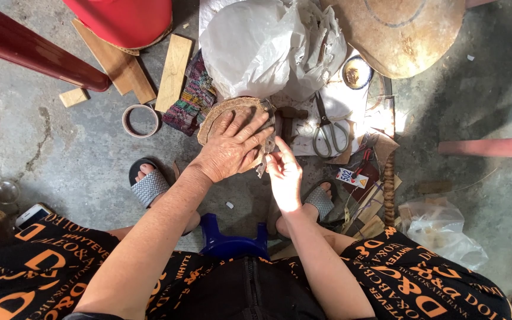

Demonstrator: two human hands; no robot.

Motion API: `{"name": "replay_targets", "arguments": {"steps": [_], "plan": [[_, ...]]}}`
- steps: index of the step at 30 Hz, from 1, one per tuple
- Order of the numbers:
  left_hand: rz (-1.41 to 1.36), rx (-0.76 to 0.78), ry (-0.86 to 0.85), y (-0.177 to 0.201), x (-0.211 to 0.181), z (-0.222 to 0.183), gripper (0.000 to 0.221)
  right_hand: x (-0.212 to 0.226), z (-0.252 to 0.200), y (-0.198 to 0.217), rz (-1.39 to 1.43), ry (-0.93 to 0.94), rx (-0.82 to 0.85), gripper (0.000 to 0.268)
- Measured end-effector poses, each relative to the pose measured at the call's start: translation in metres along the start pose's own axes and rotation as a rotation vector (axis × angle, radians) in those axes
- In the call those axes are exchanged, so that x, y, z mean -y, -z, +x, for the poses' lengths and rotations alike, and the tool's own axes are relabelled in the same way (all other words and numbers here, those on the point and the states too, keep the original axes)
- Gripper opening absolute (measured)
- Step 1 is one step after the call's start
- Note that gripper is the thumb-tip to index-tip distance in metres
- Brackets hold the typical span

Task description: Applying glue and a decorative red strip to the rim of a circular wooden instrument component.

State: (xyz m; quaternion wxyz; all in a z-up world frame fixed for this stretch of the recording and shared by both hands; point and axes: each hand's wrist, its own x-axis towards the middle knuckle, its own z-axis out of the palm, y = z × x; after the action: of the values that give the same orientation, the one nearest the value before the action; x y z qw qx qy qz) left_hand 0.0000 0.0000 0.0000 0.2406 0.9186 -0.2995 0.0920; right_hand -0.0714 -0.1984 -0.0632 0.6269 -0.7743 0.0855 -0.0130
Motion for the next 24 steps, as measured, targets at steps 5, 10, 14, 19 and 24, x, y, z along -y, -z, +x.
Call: {"name": "replay_targets", "arguments": {"steps": [5,10,14,19,24], "plan": [[0.100,0.030,-0.003,-0.005,0.000,0.000,0.051,0.011,0.007,0.000,0.019,-0.091,0.034,0.048],[0.075,0.050,0.045,-0.019,0.001,-0.003,0.051,0.014,0.008,0.003,0.079,-0.128,0.041,0.048],[0.004,0.088,0.102,-0.021,0.000,-0.003,0.052,0.013,0.009,0.002,0.097,-0.124,0.046,0.053],[-0.012,0.106,0.141,-0.018,-0.005,-0.001,0.056,0.013,0.008,0.001,0.131,-0.116,0.027,0.054],[-0.010,0.106,0.133,-0.016,-0.005,-0.002,0.059,0.018,0.007,0.003,0.115,-0.098,0.021,0.054]]}}
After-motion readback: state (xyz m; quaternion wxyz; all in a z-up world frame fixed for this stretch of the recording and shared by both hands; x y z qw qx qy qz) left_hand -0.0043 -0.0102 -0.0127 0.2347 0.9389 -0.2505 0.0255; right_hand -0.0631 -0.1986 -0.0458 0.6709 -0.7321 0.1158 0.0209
